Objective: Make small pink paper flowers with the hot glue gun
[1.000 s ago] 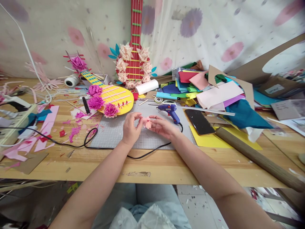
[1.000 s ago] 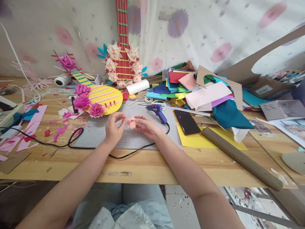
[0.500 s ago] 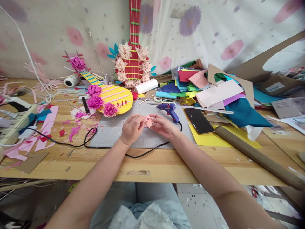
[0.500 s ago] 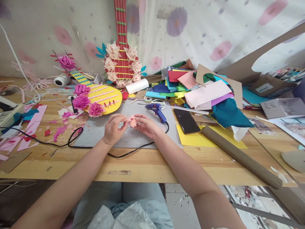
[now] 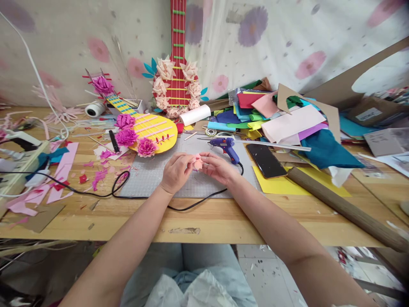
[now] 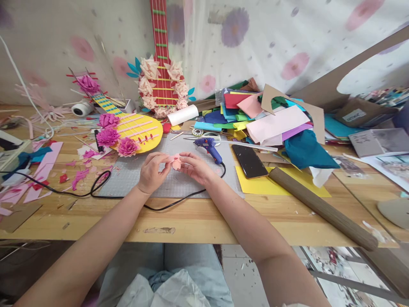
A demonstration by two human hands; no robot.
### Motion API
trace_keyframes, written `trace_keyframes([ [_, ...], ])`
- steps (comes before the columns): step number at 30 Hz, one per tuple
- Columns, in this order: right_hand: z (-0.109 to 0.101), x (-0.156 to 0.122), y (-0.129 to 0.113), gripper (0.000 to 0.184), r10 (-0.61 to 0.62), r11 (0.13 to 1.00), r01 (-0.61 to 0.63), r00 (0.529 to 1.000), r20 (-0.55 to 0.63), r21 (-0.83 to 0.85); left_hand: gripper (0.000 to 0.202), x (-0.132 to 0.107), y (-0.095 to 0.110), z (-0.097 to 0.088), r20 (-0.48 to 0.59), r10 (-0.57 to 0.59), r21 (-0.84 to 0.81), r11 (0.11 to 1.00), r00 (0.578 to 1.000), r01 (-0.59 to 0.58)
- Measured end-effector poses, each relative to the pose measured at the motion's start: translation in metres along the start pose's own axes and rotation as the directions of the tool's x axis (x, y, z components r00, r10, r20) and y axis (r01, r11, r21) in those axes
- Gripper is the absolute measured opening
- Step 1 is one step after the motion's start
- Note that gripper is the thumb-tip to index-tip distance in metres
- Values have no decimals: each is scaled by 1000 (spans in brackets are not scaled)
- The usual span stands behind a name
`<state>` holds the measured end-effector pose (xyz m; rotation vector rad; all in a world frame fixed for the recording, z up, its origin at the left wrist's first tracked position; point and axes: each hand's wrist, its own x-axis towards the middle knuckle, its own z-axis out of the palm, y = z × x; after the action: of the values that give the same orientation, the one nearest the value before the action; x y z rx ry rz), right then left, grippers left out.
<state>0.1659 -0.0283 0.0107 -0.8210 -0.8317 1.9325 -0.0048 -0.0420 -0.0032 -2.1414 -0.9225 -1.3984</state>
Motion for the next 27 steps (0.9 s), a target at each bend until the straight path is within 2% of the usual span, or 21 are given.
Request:
trace_keyframes([
  [9,-1,1,1,26,-10,1000,10,1000,5,1,39,0,0,-4,69,21,-43,999,997,-18],
  [13,0,1,0,28,-20,1000,20,1000,-17,-11,49,-1,1,-8,110,8,-145,989,994,8],
  [15,0,1,1,29,-31,999,31,999,-26,-16,47,-3,2,-8,108,-58,-194,978,992,78],
  [17,0,2,2,30,-61,998,60,997,-44,-31,39,-4,3,-7,103,-236,-214,944,966,253],
  [19,-1,4,5,32,-111,992,108,992,-61,-58,31,-4,3,-4,114,-451,-250,849,885,465],
  [22,-1,6,8,35,-175,982,168,982,-74,-85,31,-4,3,3,203,-675,-393,608,710,690],
  [25,-2,7,10,36,-203,977,195,976,-83,-89,36,-3,2,10,324,-815,-492,289,481,821],
  [27,-2,7,9,36,-214,974,207,973,-85,-87,34,-2,2,13,404,-856,-492,92,321,866],
])
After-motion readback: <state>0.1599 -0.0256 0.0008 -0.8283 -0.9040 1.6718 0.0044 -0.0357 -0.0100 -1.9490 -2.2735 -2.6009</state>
